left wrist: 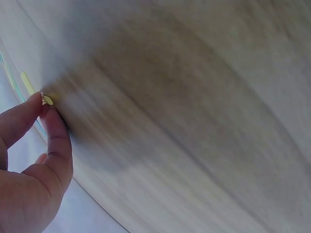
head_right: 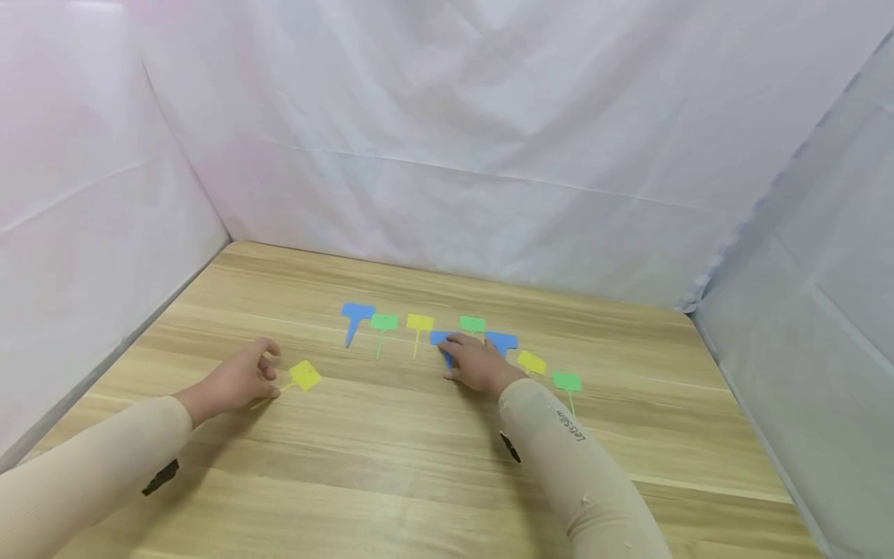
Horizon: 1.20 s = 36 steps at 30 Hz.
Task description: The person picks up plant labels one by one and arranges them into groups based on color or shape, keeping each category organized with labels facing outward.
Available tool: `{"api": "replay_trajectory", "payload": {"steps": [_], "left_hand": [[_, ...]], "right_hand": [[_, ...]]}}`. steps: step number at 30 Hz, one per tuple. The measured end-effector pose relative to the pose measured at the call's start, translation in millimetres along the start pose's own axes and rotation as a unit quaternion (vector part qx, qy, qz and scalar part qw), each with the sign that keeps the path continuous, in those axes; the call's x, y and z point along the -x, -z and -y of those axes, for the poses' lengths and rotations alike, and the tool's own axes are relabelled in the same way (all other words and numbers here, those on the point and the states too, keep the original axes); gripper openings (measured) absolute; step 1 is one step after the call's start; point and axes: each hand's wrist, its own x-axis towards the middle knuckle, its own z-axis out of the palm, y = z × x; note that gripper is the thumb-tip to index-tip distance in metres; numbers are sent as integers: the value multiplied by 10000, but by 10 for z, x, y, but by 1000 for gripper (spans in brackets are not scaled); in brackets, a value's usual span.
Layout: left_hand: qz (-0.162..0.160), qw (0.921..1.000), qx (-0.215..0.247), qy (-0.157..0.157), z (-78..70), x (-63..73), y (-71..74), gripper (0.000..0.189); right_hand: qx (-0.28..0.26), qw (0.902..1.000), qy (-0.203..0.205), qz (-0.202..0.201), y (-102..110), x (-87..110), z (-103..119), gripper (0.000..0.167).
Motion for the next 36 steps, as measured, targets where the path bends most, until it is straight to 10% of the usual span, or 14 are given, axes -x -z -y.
{"api": "replay_trajectory", "payload": {"steps": [13, 36], "left_hand": [[-59, 9993, -349, 92, 2, -2, -30, 44], [330, 9784, -1481, -1407, 115, -195, 147, 85]], "right_hand": [[-17, 10000, -24, 19, -10, -7, -10, 59], [-178, 9998, -34, 16, -2, -4, -4, 59]]}}
